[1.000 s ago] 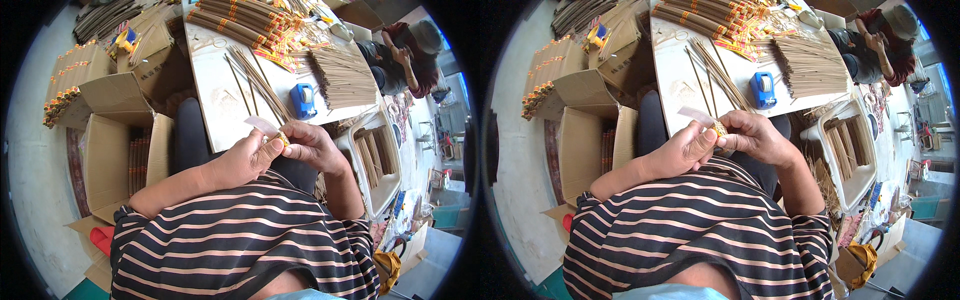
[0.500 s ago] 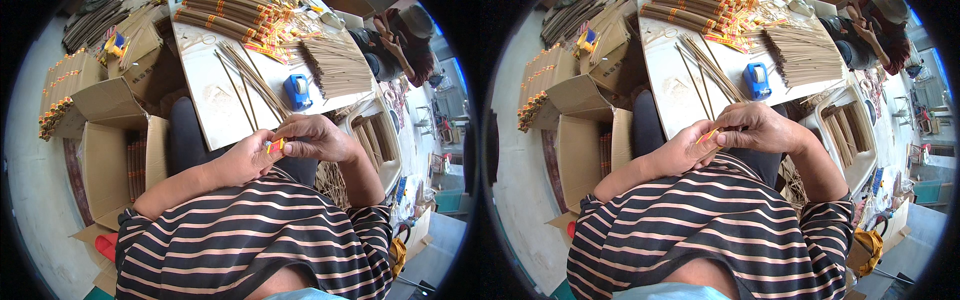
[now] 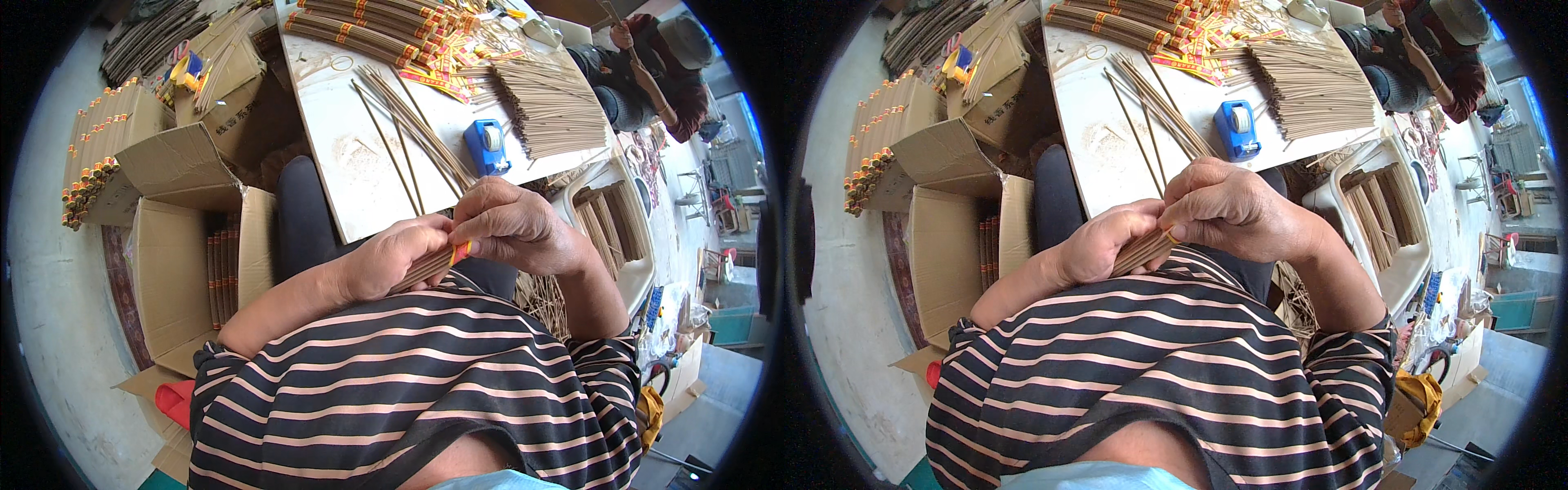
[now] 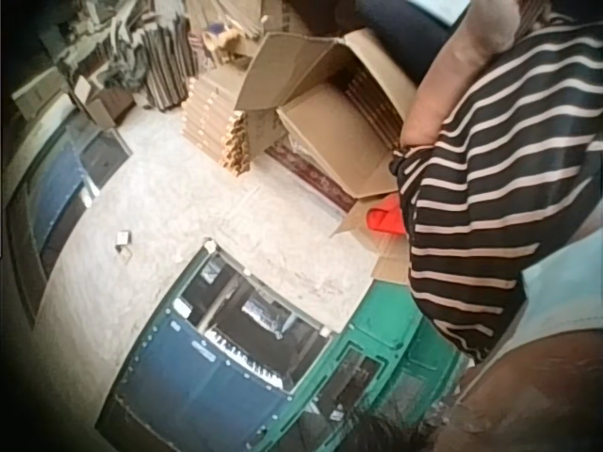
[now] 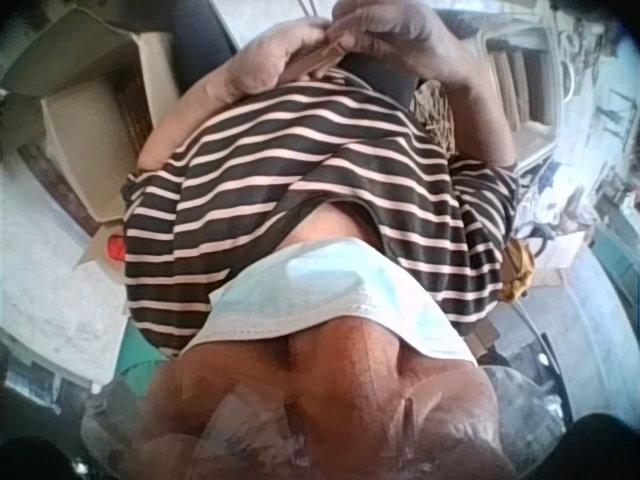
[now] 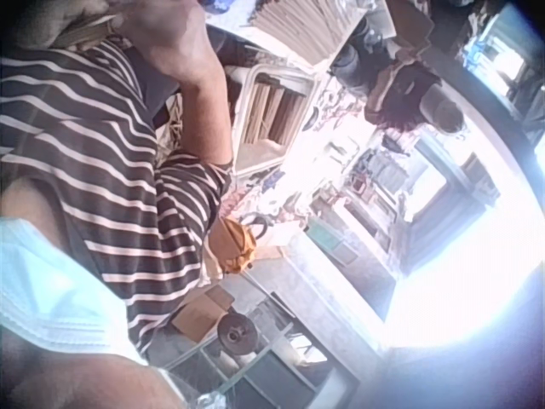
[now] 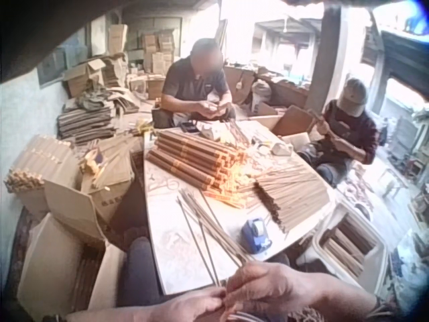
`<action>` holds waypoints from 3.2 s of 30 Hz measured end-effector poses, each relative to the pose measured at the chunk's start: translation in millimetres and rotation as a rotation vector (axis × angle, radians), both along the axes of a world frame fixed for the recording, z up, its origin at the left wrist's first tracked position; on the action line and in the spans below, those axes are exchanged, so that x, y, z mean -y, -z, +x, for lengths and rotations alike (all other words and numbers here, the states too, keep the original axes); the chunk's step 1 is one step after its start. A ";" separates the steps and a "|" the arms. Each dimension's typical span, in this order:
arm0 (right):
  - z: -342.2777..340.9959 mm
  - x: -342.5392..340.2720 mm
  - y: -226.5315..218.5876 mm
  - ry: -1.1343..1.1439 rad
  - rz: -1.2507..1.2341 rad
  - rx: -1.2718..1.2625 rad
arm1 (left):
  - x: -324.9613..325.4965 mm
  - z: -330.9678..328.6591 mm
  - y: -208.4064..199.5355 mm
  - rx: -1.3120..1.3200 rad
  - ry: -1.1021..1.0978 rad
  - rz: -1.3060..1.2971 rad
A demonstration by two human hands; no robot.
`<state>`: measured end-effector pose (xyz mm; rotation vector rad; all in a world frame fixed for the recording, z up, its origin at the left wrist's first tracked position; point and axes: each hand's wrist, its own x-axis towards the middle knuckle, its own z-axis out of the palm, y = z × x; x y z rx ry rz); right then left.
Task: The person gathers bundles of incense sticks, aligns them, and wraps a paper label around the middle using a tape dispenser. The finished bundles are placed into a cardboard box. The person repeats this process for multiple bundles.
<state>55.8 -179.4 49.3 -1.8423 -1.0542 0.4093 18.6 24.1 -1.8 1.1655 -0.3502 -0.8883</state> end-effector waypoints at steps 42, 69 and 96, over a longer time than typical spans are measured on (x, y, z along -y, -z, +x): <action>-12.5 -27.7 42.6 0.386 0.376 -0.312 | -5.5 4.3 -21.6 -0.043 -0.323 -0.048; -6.4 -3.1 58.4 0.447 0.458 0.163 | 8.4 18.5 -28.3 0.020 -0.100 0.102; 87.9 85.0 138.7 1.023 0.028 -0.885 | 117.4 202.5 86.0 -0.147 -0.217 0.054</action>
